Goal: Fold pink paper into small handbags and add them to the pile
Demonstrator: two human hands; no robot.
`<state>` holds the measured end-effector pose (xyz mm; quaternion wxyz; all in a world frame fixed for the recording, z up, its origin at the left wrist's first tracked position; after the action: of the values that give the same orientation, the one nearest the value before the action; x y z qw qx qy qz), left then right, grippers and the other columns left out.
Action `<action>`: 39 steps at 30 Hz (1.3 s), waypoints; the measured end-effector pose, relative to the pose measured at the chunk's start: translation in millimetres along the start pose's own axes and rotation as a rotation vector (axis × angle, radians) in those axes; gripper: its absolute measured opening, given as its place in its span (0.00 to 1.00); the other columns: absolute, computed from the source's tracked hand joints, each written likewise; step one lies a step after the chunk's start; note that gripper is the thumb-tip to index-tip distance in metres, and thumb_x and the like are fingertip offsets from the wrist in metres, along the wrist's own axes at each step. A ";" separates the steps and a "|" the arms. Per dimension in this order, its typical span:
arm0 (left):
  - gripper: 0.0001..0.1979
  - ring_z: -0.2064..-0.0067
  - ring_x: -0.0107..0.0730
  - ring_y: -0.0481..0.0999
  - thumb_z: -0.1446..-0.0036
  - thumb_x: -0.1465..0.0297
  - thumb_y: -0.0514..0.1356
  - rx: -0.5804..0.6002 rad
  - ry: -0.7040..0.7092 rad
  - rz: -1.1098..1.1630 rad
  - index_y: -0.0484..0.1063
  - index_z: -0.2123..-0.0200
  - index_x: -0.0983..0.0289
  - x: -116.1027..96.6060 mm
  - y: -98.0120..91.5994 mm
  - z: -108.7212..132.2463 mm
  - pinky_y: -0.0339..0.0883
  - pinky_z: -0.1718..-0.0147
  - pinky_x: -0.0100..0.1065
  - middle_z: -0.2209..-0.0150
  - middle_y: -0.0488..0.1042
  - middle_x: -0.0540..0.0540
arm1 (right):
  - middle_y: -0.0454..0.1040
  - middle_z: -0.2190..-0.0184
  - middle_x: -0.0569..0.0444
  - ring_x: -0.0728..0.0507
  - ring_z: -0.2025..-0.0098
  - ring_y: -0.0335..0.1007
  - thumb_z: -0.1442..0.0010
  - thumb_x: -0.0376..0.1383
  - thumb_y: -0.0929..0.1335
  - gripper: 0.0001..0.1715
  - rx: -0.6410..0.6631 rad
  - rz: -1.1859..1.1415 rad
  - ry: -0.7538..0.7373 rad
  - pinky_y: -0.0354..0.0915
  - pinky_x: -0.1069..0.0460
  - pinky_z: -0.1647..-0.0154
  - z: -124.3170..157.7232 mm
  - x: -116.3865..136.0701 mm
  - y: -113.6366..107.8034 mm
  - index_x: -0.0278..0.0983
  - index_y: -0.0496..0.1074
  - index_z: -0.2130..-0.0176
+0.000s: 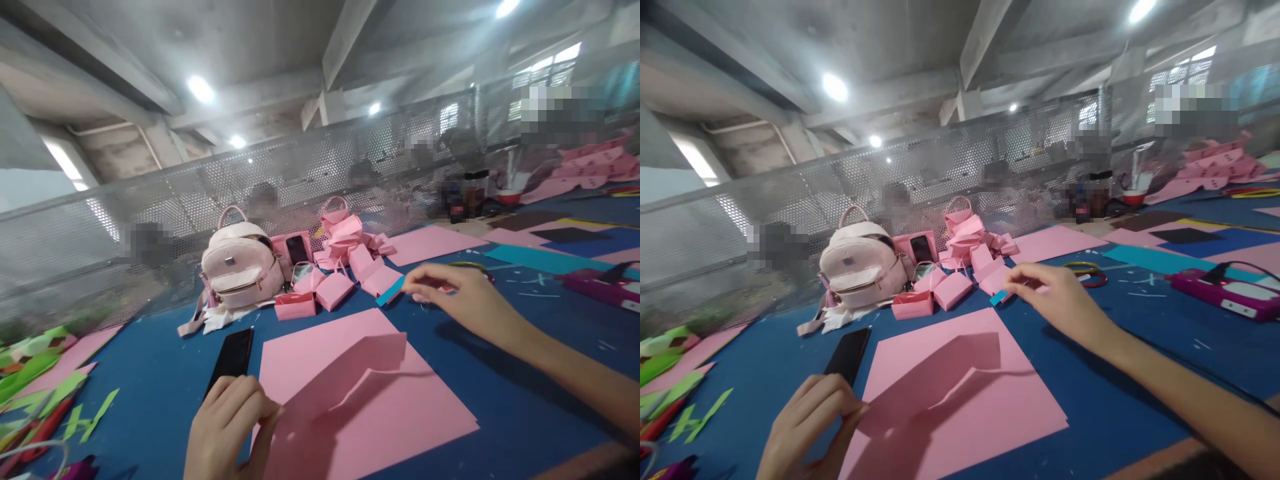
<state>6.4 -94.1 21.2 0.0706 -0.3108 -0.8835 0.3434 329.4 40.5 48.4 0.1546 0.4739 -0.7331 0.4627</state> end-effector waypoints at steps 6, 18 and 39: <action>0.10 0.73 0.30 0.64 0.41 0.79 0.57 0.026 0.056 -0.044 0.65 0.72 0.61 -4.0 3.3 2.5 0.57 0.70 0.33 0.77 0.66 0.49 | 0.80 0.57 0.53 0.39 0.55 0.75 0.41 0.51 0.69 0.21 0.415 -0.096 -0.117 0.67 0.49 0.54 32.6 23.6 28.1 0.44 0.76 0.52; 0.09 0.75 0.28 0.74 0.38 0.76 0.56 0.145 0.201 -0.123 0.74 0.58 0.60 -15.7 22.5 -46.5 0.64 0.56 0.39 0.76 0.77 0.47 | 0.82 0.64 0.56 0.44 0.63 0.77 0.32 0.37 0.63 0.15 0.345 0.096 -0.497 0.62 0.52 0.63 26.9 51.0 51.4 0.42 0.79 0.60; 0.11 0.73 0.24 0.78 0.48 0.84 0.59 0.147 0.175 0.076 0.70 0.67 0.62 0.2 -9.9 -29.3 0.67 0.45 0.38 0.72 0.78 0.47 | 0.78 0.72 0.57 0.45 0.67 0.72 0.41 0.42 0.68 0.13 0.365 -0.170 -0.072 0.62 0.52 0.65 -4.6 39.1 26.3 0.39 0.76 0.73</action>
<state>11.2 -83.1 49.6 0.1571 -0.3669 -0.8339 0.3813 286.8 26.0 62.8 0.0783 0.5706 -0.5995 0.5558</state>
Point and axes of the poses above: each hand's wrist, its own z-axis away from the middle knuckle, its own y-axis out of the palm, x = y × z, the point moved 2 cm from there along -z, towards the middle knuckle
